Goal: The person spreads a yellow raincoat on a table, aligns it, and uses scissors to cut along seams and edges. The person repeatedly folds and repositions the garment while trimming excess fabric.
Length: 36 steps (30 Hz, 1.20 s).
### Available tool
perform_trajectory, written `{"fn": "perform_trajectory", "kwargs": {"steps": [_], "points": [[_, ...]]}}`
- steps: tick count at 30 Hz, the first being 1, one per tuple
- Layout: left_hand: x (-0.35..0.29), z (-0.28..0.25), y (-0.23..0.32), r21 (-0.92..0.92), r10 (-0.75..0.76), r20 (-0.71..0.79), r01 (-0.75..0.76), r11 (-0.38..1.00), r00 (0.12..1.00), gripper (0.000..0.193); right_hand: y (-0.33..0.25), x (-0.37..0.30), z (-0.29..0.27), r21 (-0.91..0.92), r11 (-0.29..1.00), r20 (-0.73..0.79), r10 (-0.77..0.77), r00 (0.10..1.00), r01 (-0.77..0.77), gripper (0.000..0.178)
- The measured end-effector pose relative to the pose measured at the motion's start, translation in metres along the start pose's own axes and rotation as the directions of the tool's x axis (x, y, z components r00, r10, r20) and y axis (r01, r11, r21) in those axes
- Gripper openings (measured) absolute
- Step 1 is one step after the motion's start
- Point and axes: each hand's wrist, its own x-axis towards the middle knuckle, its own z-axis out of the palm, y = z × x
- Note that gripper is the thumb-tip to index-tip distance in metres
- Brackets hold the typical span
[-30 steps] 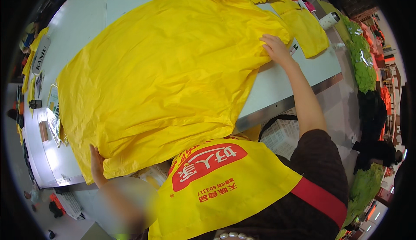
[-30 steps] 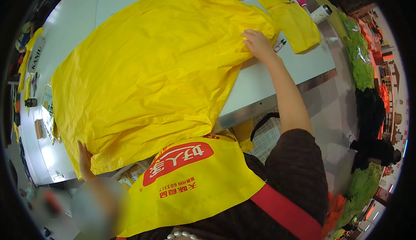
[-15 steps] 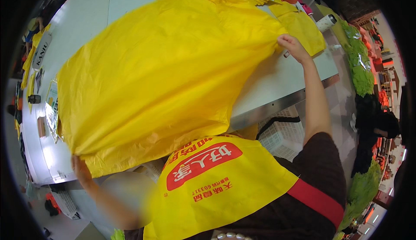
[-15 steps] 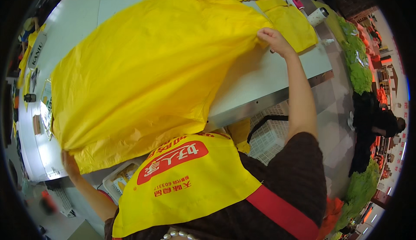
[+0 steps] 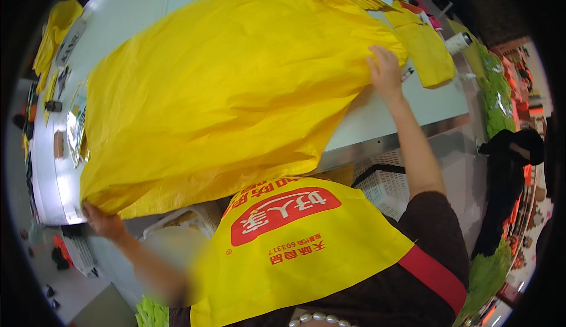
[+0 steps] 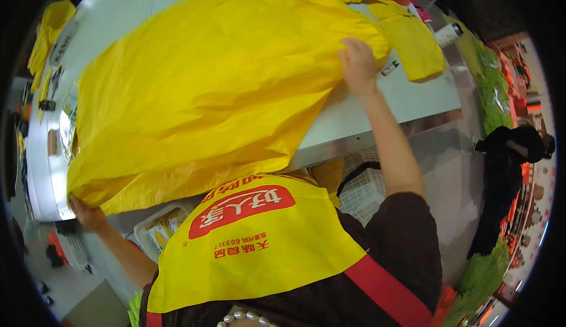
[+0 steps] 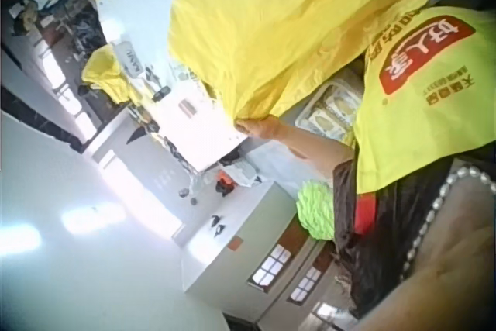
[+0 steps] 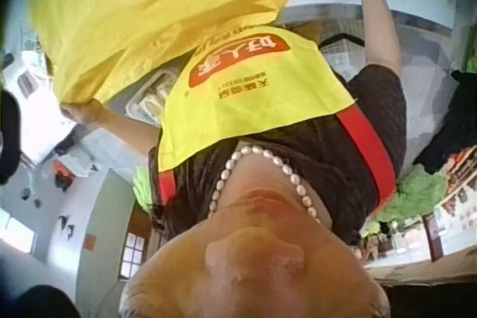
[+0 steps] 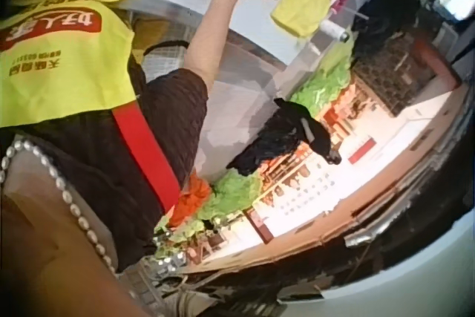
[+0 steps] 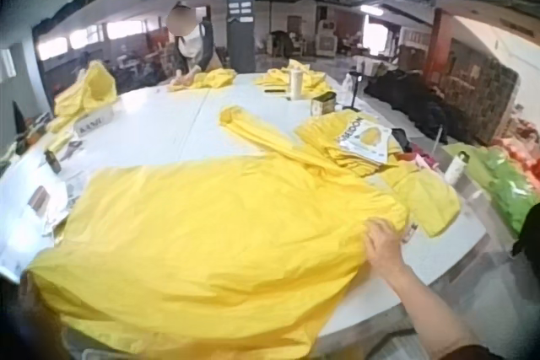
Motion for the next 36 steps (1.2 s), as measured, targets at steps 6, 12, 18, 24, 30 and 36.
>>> {"fn": "perform_trajectory", "kwargs": {"steps": [6, 12, 18, 24, 30, 36], "points": [[-0.131, 0.058, -0.138, 0.386, -0.326, -0.186, 0.374, 0.843, 0.927, 0.045, -0.055, -0.059, 0.058, -0.115, 0.993, 0.517, 0.08, 0.852, -0.023, 0.054], [-0.068, 0.085, -0.016, -0.379, -0.831, 0.261, 0.844, 0.38, 0.491, 0.052, -0.11, -0.051, 0.03, 0.13, 0.981, 0.559, -0.195, 0.806, 0.147, 0.069], [-0.019, 0.064, 0.01, -0.282, -0.357, 0.087, 0.367, 0.887, 0.93, 0.019, -0.175, -0.111, 0.019, 0.209, 0.947, 0.569, -0.322, 0.757, 0.245, 0.082], [-0.077, 0.036, -0.048, 0.311, -0.383, 0.113, 0.333, 0.89, 0.917, 0.018, -0.174, -0.13, 0.001, 0.223, 0.971, 0.629, -0.208, 0.749, 0.083, 0.086], [-0.084, 0.045, -0.022, -0.266, -0.746, 0.113, 0.744, 0.614, 0.656, 0.028, -0.191, -0.104, -0.013, 0.013, 0.984, 0.881, -0.095, 0.463, 0.177, 0.079], [-0.05, 0.071, -0.016, 0.486, -0.367, 0.115, 0.27, 0.831, 0.923, 0.031, -0.162, -0.138, 0.008, 0.221, 0.903, 0.772, -0.393, 0.5, 0.368, 0.066]]}}
